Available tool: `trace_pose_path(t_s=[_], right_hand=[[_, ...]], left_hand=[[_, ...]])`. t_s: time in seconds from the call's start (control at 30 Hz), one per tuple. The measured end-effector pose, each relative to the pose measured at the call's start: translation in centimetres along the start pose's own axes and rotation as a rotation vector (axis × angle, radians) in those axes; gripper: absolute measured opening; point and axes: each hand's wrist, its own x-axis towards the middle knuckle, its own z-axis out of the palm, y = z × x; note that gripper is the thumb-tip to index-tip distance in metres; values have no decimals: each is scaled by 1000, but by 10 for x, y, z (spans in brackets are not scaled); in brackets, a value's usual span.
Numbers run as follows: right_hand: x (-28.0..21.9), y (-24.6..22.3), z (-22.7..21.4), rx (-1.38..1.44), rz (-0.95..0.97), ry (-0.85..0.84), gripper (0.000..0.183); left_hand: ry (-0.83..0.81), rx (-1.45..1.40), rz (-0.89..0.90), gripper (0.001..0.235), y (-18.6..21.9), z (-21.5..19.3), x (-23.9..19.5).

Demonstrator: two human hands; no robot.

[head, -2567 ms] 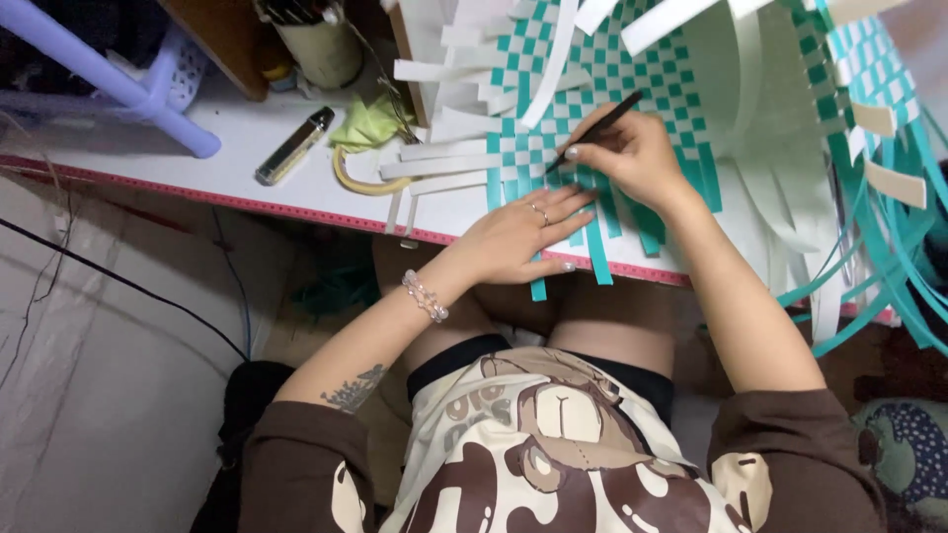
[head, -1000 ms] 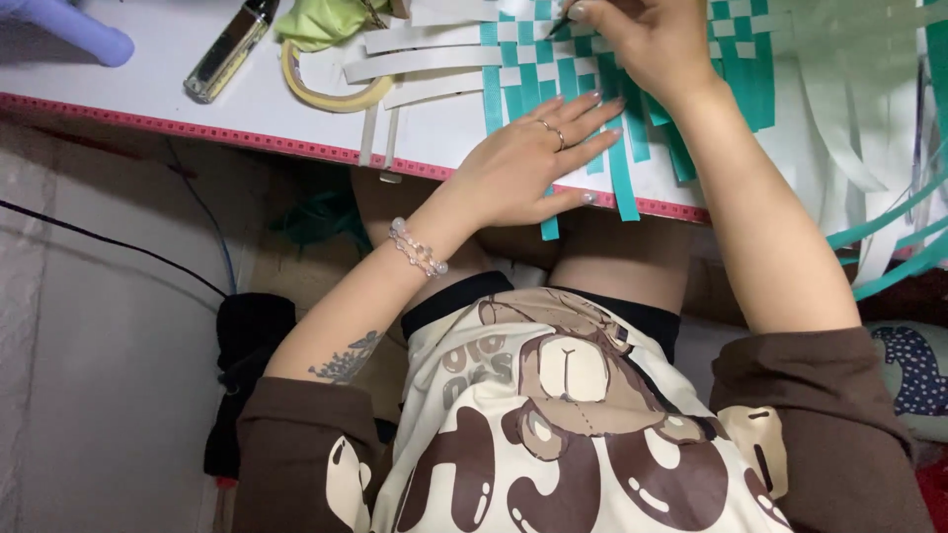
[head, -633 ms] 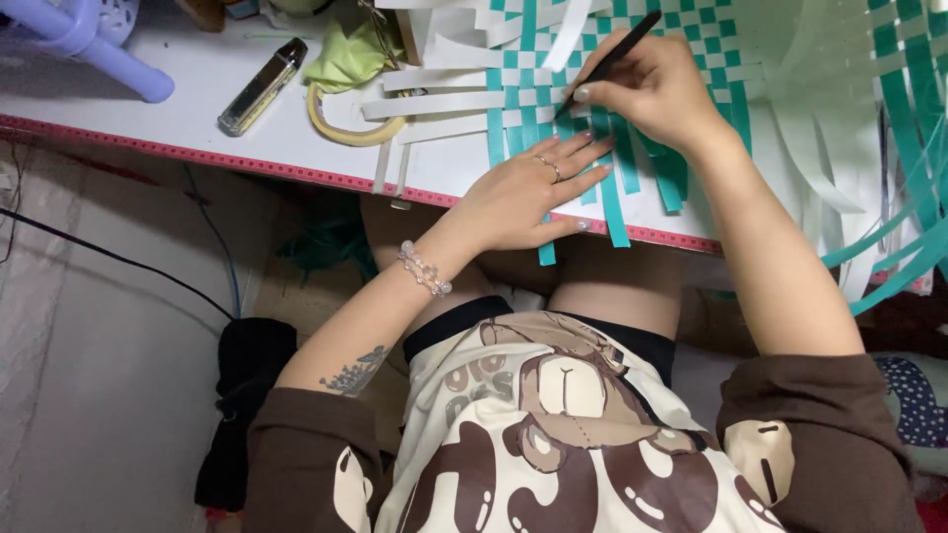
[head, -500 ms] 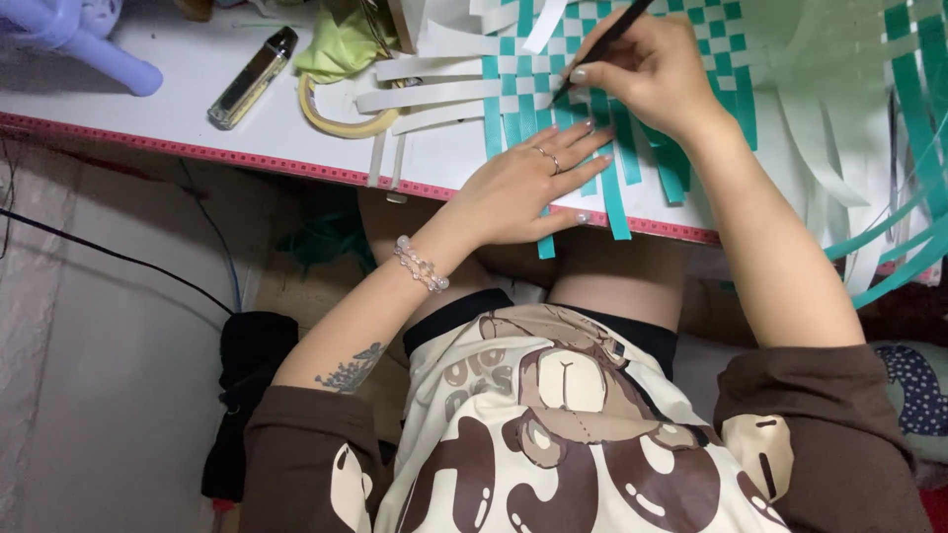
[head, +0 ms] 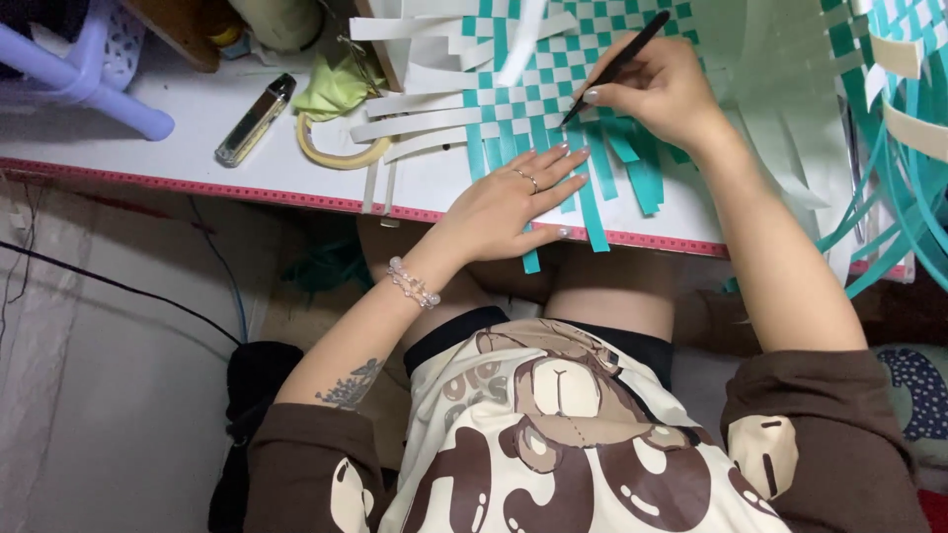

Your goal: Manually weaving a plastic bag from teal and white strips on a workbench.

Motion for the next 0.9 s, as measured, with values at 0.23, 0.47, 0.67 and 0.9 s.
trace_pose_path(t_s=[0.23, 0.47, 0.67, 0.9], right_hand=[[3, 5, 7, 0, 21, -1, 8], [-8, 28, 2, 87, 30, 139, 15], [-27, 19, -20, -170, 94, 189, 8], [-34, -3, -13, -122, -12, 262, 7]], left_hand=[[-10, 7, -12, 58, 2, -3, -1], [-18, 4, -25, 59, 3, -3, 0], [-5, 23, -3, 58, 0, -2, 0], [-15, -21, -4, 57, 0, -3, -1]])
